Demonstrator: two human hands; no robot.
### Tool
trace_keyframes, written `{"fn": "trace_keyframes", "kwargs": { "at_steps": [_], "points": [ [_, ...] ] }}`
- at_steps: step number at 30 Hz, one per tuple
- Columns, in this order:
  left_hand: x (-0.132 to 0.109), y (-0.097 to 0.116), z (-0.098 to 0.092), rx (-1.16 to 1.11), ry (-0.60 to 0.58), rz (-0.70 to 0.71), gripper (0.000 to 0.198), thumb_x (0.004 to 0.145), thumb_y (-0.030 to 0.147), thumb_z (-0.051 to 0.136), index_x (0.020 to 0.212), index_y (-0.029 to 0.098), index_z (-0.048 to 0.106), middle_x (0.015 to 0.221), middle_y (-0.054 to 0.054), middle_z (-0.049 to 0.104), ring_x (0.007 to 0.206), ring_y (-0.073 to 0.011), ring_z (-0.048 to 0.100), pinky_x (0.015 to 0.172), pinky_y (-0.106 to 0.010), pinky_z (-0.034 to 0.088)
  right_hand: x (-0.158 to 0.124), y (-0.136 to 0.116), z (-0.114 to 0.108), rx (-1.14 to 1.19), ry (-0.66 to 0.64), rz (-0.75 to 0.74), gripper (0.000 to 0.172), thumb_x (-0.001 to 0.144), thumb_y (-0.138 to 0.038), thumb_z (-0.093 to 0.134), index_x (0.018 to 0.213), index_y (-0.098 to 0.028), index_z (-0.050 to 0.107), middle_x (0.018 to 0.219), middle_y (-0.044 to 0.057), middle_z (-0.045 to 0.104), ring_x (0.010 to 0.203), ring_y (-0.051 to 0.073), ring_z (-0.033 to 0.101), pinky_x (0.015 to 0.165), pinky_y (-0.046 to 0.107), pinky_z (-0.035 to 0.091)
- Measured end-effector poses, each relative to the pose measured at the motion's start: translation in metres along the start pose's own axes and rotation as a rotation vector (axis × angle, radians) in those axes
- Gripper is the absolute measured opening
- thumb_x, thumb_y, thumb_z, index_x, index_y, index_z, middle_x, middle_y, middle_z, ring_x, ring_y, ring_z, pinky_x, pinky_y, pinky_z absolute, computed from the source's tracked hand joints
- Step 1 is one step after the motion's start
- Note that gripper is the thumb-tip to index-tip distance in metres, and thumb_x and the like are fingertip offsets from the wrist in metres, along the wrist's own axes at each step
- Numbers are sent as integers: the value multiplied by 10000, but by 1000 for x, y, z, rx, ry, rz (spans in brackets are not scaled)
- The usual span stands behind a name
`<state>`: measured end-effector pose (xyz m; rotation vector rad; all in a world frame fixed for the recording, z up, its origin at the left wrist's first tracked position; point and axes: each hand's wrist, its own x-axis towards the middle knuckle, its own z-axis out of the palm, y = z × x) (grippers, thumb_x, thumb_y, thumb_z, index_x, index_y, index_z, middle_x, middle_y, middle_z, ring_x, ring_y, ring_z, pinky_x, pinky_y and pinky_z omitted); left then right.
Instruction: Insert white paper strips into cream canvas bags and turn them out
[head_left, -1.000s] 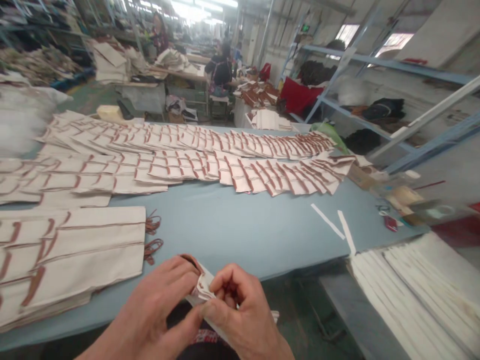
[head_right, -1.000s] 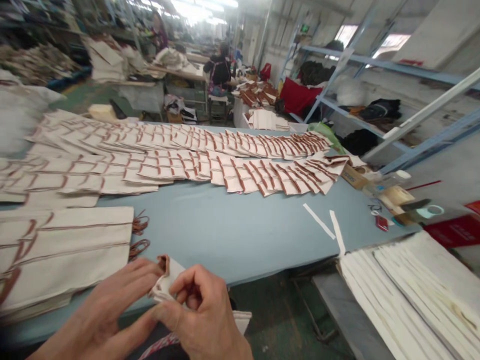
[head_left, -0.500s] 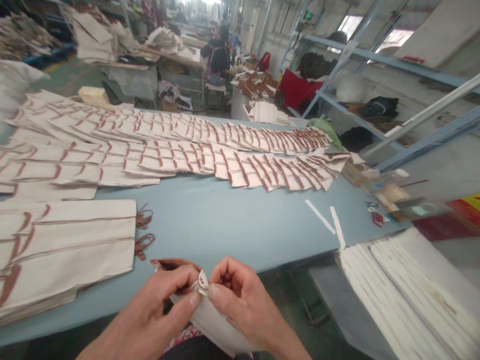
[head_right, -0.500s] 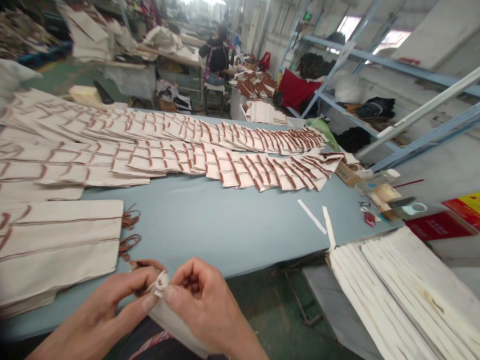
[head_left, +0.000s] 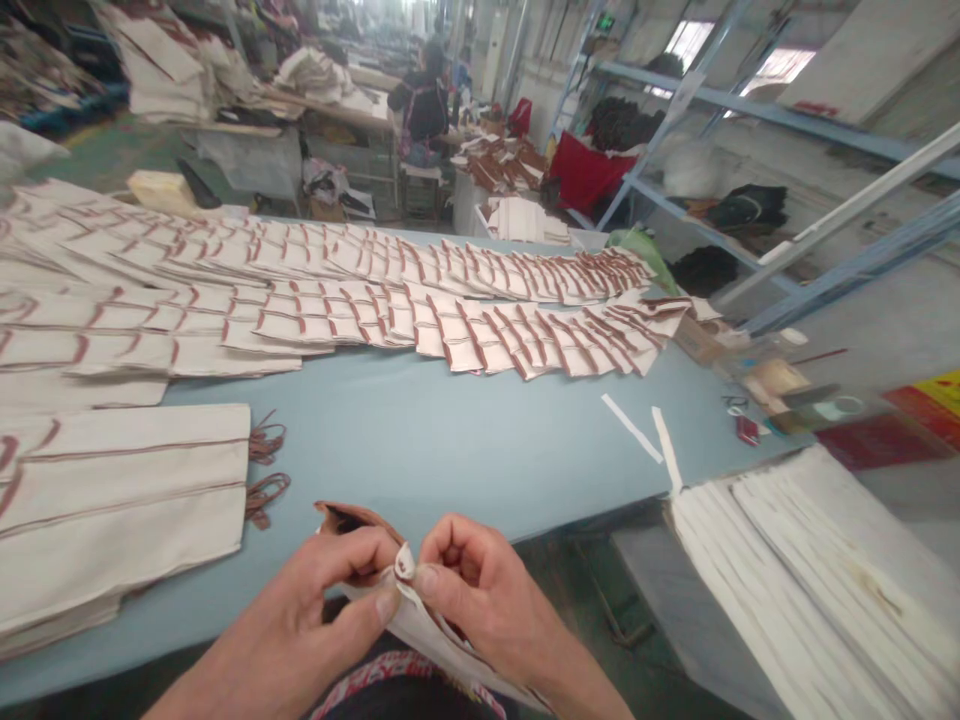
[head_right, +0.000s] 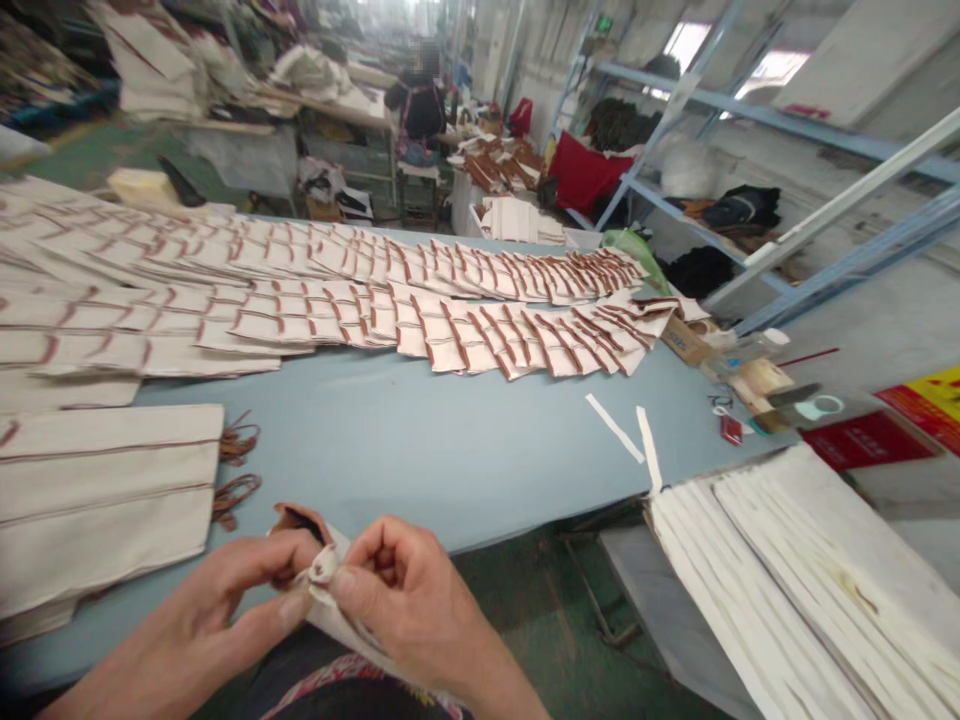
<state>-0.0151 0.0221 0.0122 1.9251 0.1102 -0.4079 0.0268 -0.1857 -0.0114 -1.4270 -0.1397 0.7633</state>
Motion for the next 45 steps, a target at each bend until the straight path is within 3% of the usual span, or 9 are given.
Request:
{"fn": "trace_keyframes", "kwargs": {
  "at_steps": [3, 8, 11, 16, 19, 28, 35, 40, 45],
  "points": [
    [7, -5, 4, -10, -9, 43, 304, 930, 502, 692, 774, 245, 733, 785, 23, 687, 822, -219, 614, 803, -269, 483, -2, 2, -3, -127, 59, -45, 400, 978, -573, 756, 867, -230, 583, 731, -71, 518, 670, 122, 438, 632, 257, 351],
    [21, -19, 13, -24, -62, 108, 493, 1041, 575, 656, 704, 230, 551, 715, 55, 487, 686, -161, 455, 650, -256, 377, -3, 4, -9, -210, 85, -101, 231, 992, -398, 693, 874, -223, 600, 738, -69, 550, 671, 120, 452, 627, 252, 362],
    [20, -23, 15, -46, -50, 123, 465, 1064, 542, 650, 729, 226, 583, 732, 59, 513, 696, -156, 462, 655, -253, 379, -2, 5, -12, -201, 76, -101, 190, 990, -364, 684, 893, -216, 616, 752, -66, 566, 683, 121, 481, 635, 248, 376],
    [13, -8, 16, -132, 1, 52, 364, 1028, 489, 654, 783, 224, 701, 773, 46, 610, 758, -177, 533, 728, -262, 427, 3, 2, -14, -187, 65, -72, 298, 1009, -472, 711, 894, -214, 618, 754, -62, 568, 686, 124, 493, 641, 253, 384],
    [12, -2, 20, -210, 26, -5, 368, 1003, 506, 662, 775, 217, 683, 787, 43, 594, 781, -183, 518, 740, -269, 418, 5, 1, -12, -193, 54, -48, 368, 1020, -547, 716, 895, -218, 611, 752, -57, 574, 685, 128, 495, 630, 257, 380],
    [23, -33, 25, -265, 25, 30, 393, 1011, 519, 562, 757, 224, 615, 782, 30, 539, 762, -200, 523, 722, -284, 437, 3, 1, 0, -376, 128, -123, 220, 999, -409, 618, 867, -235, 589, 731, -41, 598, 651, 135, 525, 621, 268, 384],
    [29, -32, 37, -202, 135, 19, 443, 1007, 545, 573, 699, 230, 619, 712, 21, 555, 706, -199, 504, 658, -274, 412, 1, 0, 1, -494, 200, -70, 155, 921, -394, 615, 878, -246, 598, 765, -7, 647, 686, 172, 610, 671, 292, 434],
    [32, -21, 38, -200, 148, 14, 401, 976, 509, 670, 686, 233, 656, 710, 18, 604, 703, -202, 526, 670, -274, 443, 8, 3, -1, -358, 215, 27, 350, 926, -593, 615, 859, -253, 567, 725, -27, 580, 650, 166, 537, 641, 302, 405],
    [40, -17, 41, -223, 177, -25, 400, 923, 509, 686, 638, 243, 597, 673, 29, 557, 665, -195, 484, 634, -279, 419, 11, 10, 0, -112, 212, 81, 357, 851, -594, 644, 897, -260, 529, 753, -56, 509, 680, 150, 476, 653, 284, 408]
  ]
}}
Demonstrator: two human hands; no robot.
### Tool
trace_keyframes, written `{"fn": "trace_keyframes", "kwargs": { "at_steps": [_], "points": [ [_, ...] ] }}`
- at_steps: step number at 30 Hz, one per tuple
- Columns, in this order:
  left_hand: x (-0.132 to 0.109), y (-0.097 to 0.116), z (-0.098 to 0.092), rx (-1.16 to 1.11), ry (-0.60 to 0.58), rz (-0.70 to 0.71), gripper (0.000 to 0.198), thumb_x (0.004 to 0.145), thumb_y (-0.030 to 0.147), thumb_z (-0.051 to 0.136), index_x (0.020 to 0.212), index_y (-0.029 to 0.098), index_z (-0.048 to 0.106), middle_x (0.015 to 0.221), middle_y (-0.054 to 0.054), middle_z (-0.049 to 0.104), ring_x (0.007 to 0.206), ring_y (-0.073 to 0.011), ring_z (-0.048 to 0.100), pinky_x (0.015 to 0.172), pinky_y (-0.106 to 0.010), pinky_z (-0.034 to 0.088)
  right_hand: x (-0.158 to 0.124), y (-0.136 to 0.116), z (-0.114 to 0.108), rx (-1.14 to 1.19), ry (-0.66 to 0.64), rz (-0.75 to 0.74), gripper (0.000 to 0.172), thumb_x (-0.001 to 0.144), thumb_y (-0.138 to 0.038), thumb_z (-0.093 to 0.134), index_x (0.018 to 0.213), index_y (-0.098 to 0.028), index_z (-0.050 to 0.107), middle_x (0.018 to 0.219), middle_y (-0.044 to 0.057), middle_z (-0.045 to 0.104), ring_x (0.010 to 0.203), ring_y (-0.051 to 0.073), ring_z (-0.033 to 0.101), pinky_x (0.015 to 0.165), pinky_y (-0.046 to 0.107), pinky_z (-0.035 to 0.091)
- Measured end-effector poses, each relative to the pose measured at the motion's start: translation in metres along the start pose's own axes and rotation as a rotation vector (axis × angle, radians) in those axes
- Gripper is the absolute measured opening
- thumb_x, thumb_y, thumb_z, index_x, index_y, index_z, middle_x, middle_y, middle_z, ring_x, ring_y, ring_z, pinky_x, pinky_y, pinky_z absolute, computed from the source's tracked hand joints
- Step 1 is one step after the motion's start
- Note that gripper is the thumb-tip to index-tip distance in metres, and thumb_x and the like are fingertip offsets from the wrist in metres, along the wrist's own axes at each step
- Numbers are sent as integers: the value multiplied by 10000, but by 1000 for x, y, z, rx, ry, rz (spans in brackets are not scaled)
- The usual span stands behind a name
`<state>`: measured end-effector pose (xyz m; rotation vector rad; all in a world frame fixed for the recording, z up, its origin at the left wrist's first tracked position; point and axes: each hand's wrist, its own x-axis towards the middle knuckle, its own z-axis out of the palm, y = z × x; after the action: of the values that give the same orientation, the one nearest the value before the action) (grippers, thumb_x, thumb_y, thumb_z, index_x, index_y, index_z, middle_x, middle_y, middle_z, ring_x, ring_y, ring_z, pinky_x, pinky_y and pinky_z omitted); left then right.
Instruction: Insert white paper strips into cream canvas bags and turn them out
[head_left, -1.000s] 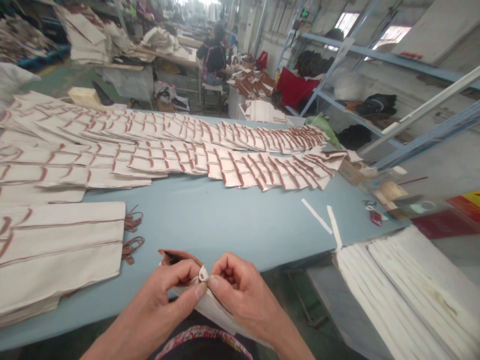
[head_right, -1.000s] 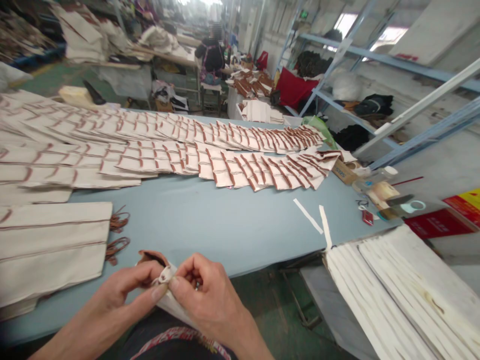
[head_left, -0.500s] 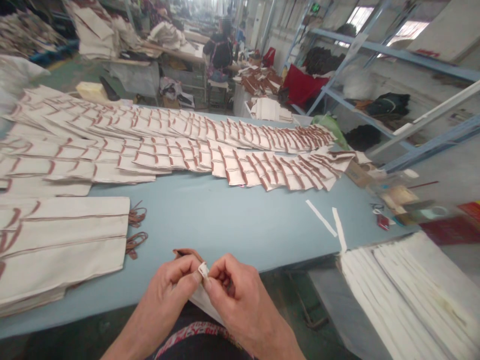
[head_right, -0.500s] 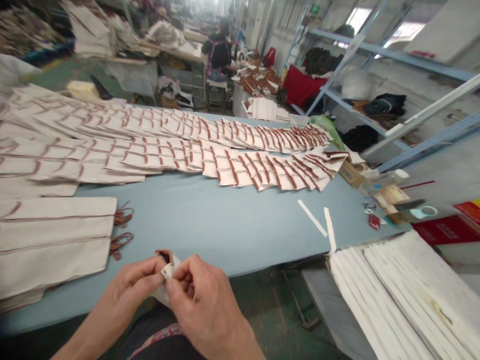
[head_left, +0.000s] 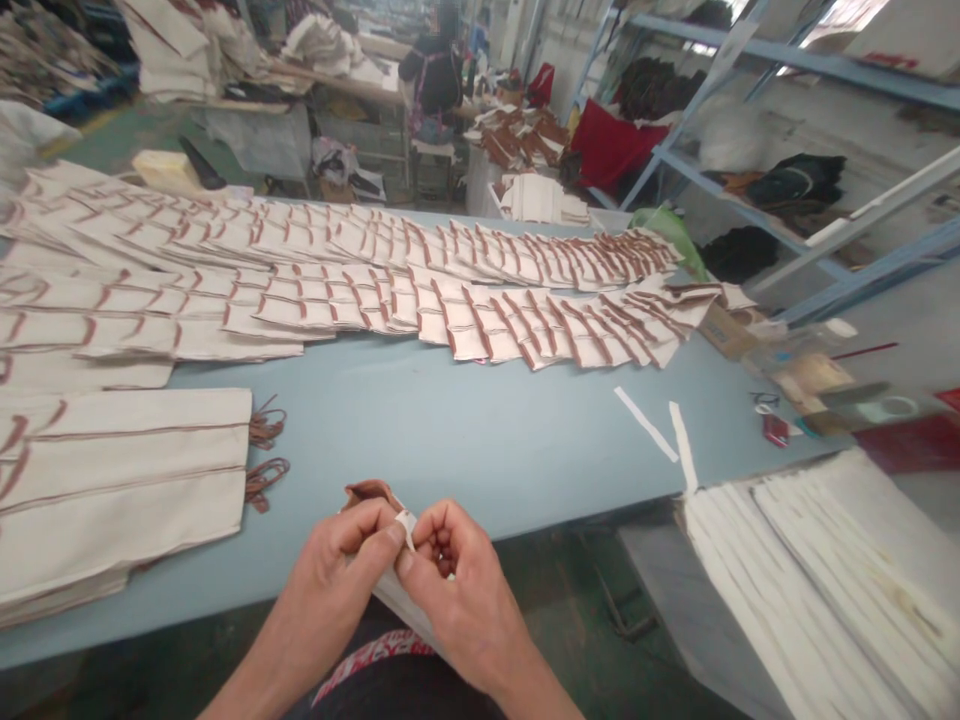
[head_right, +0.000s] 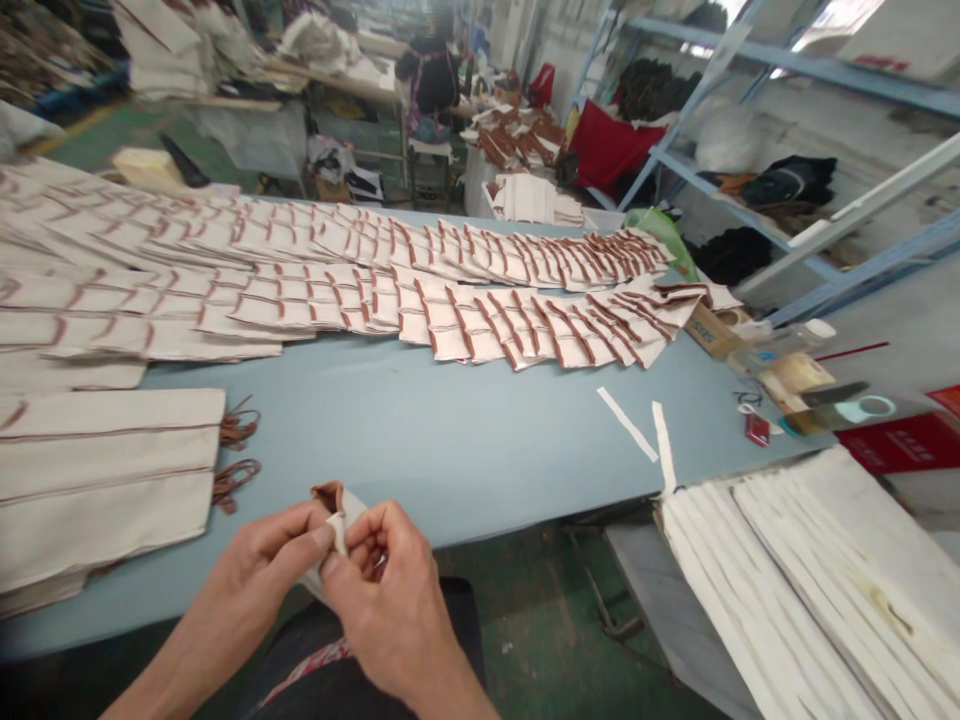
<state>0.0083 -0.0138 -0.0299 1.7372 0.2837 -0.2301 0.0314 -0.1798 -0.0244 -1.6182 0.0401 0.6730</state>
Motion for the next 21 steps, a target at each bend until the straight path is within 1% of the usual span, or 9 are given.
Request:
{"fn": "trace_keyframes", "kwargs": {
  "at_steps": [3, 5, 9, 11, 13, 15, 16, 18, 21],
  "points": [
    [2, -2, 10, -26, 19, -39, 433, 914, 569, 652, 638, 254, 543, 676, 35, 513, 665, -198, 477, 625, -287, 411, 2, 10, 5, 14, 39, 22, 359, 843, -599, 657, 901, -272, 520, 729, -62, 514, 651, 155, 496, 635, 290, 412],
    [3, -4, 18, -43, 41, -63, 451, 941, 595, 638, 668, 254, 525, 714, 35, 511, 709, -203, 494, 666, -288, 427, 4, 19, 10, -5, 108, 21, 382, 872, -637, 651, 879, -282, 511, 710, -60, 529, 626, 160, 511, 619, 299, 408],
    [5, -8, 29, -114, 61, -100, 451, 1014, 598, 671, 757, 240, 570, 811, 30, 562, 828, -212, 534, 773, -277, 456, 8, 33, 10, -32, 230, -24, 408, 935, -675, 622, 864, -284, 530, 687, -61, 513, 601, 161, 478, 615, 314, 396],
    [4, -10, 32, -186, 10, -128, 503, 1017, 662, 695, 774, 232, 599, 837, 22, 585, 819, -208, 533, 752, -275, 471, 7, 36, 3, 37, 194, -47, 396, 922, -654, 645, 874, -282, 517, 696, -74, 475, 606, 151, 434, 608, 300, 381],
    [1, -13, 34, -263, -71, -168, 577, 983, 755, 726, 792, 218, 640, 834, 12, 599, 764, -199, 522, 689, -276, 476, 2, 37, -7, 159, 101, -88, 389, 897, -617, 684, 886, -282, 487, 720, -85, 438, 619, 137, 391, 596, 275, 367],
    [-3, -17, 37, -324, -121, -209, 610, 946, 797, 765, 823, 207, 673, 811, 9, 605, 718, -190, 514, 650, -276, 484, -3, 37, -17, 232, 39, -141, 362, 893, -559, 709, 895, -278, 480, 742, -88, 424, 637, 130, 378, 600, 257, 372],
    [-4, -19, 40, -345, -112, -223, 602, 940, 791, 781, 841, 205, 685, 807, 10, 612, 717, -188, 520, 648, -271, 492, -5, 37, -21, 235, 33, -165, 338, 899, -528, 709, 894, -275, 485, 744, -88, 424, 643, 130, 382, 607, 255, 381],
    [-5, -24, 47, -374, -35, -241, 551, 947, 747, 793, 857, 213, 686, 812, 15, 626, 746, -189, 546, 675, -257, 519, -8, 36, -23, 191, 57, -193, 273, 906, -471, 687, 887, -270, 503, 737, -82, 443, 649, 135, 416, 620, 257, 401],
    [-2, -26, 54, -398, 101, -257, 481, 939, 687, 778, 858, 219, 694, 808, 11, 663, 759, -203, 596, 679, -260, 556, -8, 37, -13, 103, 121, -196, 176, 882, -410, 627, 857, -265, 531, 742, -53, 514, 668, 154, 496, 645, 272, 442]
  ]
}}
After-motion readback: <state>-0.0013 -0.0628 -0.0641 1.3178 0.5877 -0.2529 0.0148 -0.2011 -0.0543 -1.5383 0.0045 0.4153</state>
